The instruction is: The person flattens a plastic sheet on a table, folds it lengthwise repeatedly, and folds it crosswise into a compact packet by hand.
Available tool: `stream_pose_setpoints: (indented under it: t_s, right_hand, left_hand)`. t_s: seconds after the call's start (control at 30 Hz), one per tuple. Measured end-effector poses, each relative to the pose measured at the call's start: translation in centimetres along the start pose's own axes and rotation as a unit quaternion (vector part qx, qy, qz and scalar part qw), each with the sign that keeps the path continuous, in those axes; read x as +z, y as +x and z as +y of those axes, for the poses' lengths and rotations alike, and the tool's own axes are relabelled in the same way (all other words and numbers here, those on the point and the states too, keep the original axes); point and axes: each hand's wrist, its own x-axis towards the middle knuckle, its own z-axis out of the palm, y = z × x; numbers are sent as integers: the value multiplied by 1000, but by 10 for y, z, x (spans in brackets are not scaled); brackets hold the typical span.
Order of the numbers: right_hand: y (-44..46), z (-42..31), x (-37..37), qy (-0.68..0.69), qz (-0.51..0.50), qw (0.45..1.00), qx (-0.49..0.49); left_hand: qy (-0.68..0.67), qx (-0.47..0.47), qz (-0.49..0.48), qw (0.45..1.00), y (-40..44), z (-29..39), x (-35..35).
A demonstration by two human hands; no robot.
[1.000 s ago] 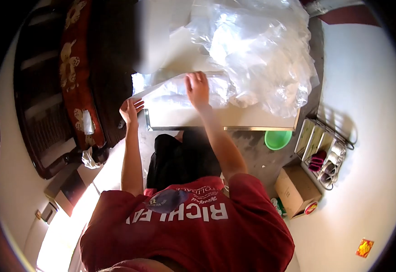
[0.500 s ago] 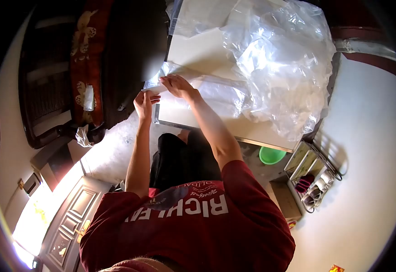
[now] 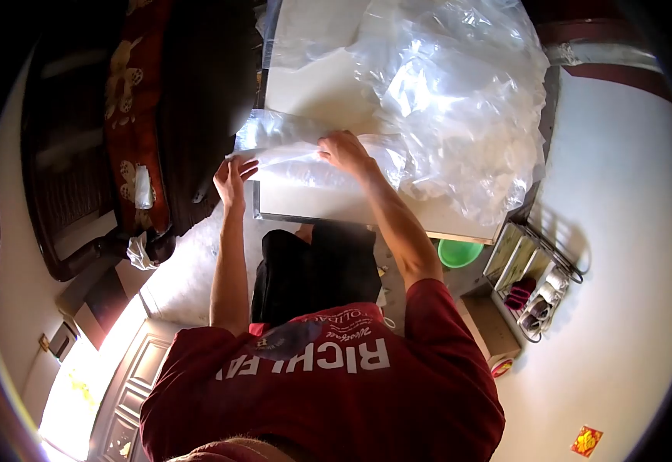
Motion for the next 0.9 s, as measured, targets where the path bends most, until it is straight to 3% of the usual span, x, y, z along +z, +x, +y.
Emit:
stream_pose_setpoints:
  t_s: [0.13,0.17,0.2,0.23,0.27,0.33,0.37,0.4,0.47,0.5,0.6,0.67,0.73,0.87,0.9]
  right_hand:
    - [-2,-1,5,51,36,998,-15]
    - [-2,-2,7,52,38,998,-11]
    - [-2,-5,5,39,35,999,-13]
    - [-1,-8,4,25,31,999,-15]
    - [0,-9,5,25,33,999,-12]
    - [1,-9,10,5,14,1000,-1]
    - [0,-9,11,-8,4,1000,-2]
    - [-2,-9,9,-10,6,1000,1]
    - [-10,-12,3,-6,24,1000,-13]
    - [-14,-11,-2,-8,26,1000,-8]
    - [-28,-5,-9,37,13,999,22]
    - [-36,10,2,-10,14,999,31]
    - [-42,17,5,-7,-11,998,62]
    - [-57,28,6,-5,-11,995,97]
    - [-59,29,4,-3,0,995,95]
  left_hand:
    - [32,56,-18,998,6,5,6]
    - [239,202,-8,950,5,8,6]
    - [429,337,2,838,5,14,10]
    - [451,417,-67,786,7,20,19]
    - [472,401,-168,767,10,23,28]
    - [551,432,-307,644,15,32,51]
    - [590,396,-370,598,24,26,54]
    - [581,436,-390,567,31,22,56]
    - [667,360,-420,500,49,16,59]
    - [642,353,-447,514,57,20,61]
    - [712,293,-463,438,71,24,68]
    - [717,283,-475,424,84,21,61]
    - [684,276,-483,472,93,24,57]
    - [677,263,-459,512,110,18,41]
    - [679,254,-486,488,116,20,40]
